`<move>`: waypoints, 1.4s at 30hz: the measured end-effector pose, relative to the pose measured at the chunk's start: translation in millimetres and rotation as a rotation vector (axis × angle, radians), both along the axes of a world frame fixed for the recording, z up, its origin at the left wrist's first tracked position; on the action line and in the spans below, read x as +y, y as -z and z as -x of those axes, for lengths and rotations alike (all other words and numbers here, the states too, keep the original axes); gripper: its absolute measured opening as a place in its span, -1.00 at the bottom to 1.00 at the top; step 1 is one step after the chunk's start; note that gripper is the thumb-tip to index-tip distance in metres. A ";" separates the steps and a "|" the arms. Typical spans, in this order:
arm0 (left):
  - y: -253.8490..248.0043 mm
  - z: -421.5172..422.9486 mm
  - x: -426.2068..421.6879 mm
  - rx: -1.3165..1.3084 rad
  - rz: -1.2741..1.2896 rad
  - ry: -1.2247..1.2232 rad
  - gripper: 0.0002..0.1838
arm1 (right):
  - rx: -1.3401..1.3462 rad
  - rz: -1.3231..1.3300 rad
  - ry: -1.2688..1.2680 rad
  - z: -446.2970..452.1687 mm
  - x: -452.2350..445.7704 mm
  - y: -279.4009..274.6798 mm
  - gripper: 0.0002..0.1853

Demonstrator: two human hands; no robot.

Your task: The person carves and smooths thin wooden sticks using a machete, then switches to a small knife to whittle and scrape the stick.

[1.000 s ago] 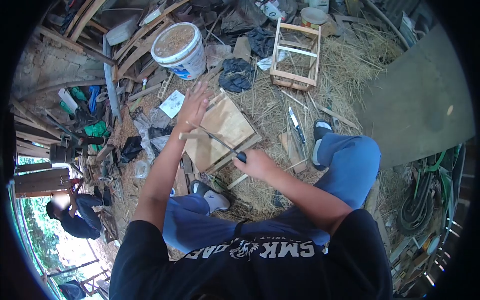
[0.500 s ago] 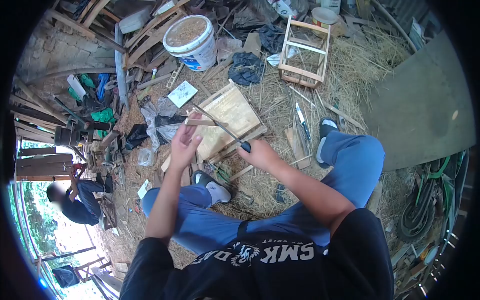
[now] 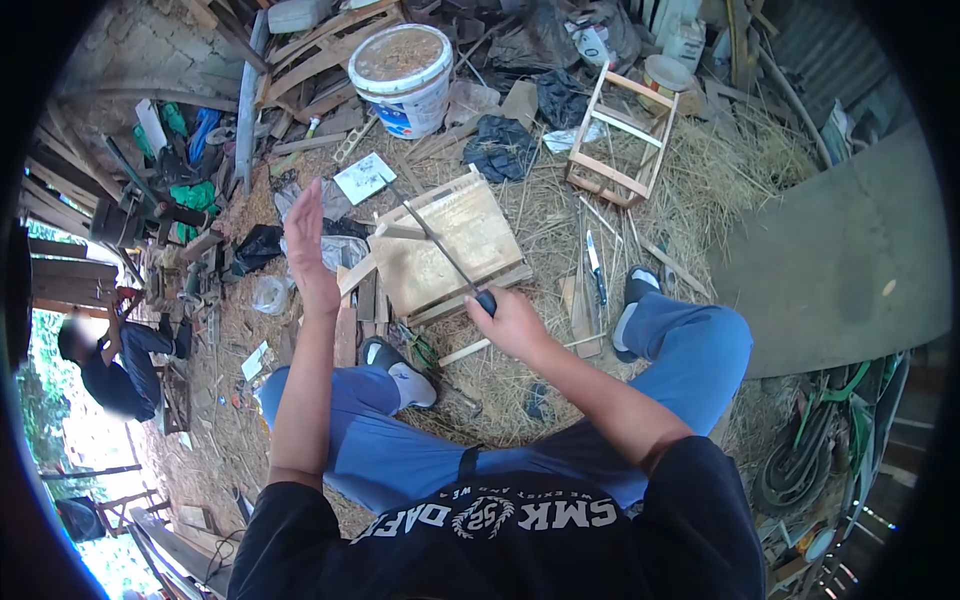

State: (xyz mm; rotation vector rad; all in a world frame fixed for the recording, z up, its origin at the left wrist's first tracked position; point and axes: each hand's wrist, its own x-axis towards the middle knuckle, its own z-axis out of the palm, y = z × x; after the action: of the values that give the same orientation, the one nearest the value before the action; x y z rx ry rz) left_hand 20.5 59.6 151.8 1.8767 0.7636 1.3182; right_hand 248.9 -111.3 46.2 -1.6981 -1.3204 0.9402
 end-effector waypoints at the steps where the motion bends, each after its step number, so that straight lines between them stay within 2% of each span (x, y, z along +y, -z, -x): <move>1: 3.2 1.3 0.2 -0.008 0.004 -0.001 0.12 | 0.010 0.114 -0.039 -3.0 3.1 13.1 -0.44; 2: 6.4 0.6 -0.9 -0.010 0.012 0.006 0.14 | 0.020 0.223 -0.074 -5.0 4.6 25.6 -0.44; 8: 17.3 -6.6 -8.4 -0.018 0.033 0.069 0.30 | -0.012 0.136 -0.029 7.6 5.6 3.2 -0.42; 12: 20.0 -5.6 -11.6 0.006 0.056 0.111 0.41 | -0.009 0.159 -0.045 10.6 -4.9 28.3 -0.42; 14: 25.1 -5.5 -11.0 0.016 0.069 0.145 0.45 | -0.027 0.262 -0.113 6.3 -0.9 37.3 -0.43; 17: 31.8 -4.7 -10.9 -0.001 0.107 0.204 0.51 | -0.052 0.157 -0.093 12.5 -2.5 27.3 -0.44; 22: 32.3 -5.7 -22.4 -0.106 0.175 0.218 0.53 | -0.008 0.127 -0.076 12.5 -13.4 32.4 -0.45; 24: 33.9 -7.1 -18.1 -0.094 0.180 0.238 0.54 | 0.013 0.308 -0.131 6.8 -8.9 45.1 -0.47; 26: 37.9 -5.3 -18.2 -0.006 0.195 0.275 0.54 | 0.014 0.270 -0.110 8.3 -5.6 49.8 -0.47; 31: 35.7 -5.8 -19.7 -0.041 0.198 0.319 0.55 | -0.002 0.082 -0.043 13.1 -10.0 53.5 -0.43; 33: 35.7 -5.7 -22.1 -0.038 0.204 0.346 0.57 | 0.018 0.299 -0.133 6.4 -12.2 78.1 -0.40; 34: 40.5 -5.0 -21.1 -0.040 0.200 0.346 0.57 | 0.015 0.297 -0.133 3.0 -12.2 83.7 -0.40; 37: 43.3 -5.1 -20.9 0.042 0.172 0.371 0.50 | -0.035 0.325 -0.154 5.0 -8.9 84.0 -0.40; 39: 43.6 -11.0 -30.2 -0.106 0.356 0.356 0.10 | -0.036 0.301 -0.123 8.2 -9.6 78.8 -0.41; 40: 49.8 -10.0 -29.0 -0.110 0.362 0.354 0.10 | -0.039 0.308 -0.125 8.1 -10.4 77.0 -0.41; 42: 58.3 -10.6 -24.3 0.112 0.396 0.260 -0.41 | -0.044 0.299 -0.118 6.4 -9.6 73.5 -0.42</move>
State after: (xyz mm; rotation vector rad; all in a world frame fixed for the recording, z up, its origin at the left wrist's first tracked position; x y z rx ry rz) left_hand 31.1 35.3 93.5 1.6704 0.7454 0.8361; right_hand 242.5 -120.9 -27.3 -1.8892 -1.3740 1.2255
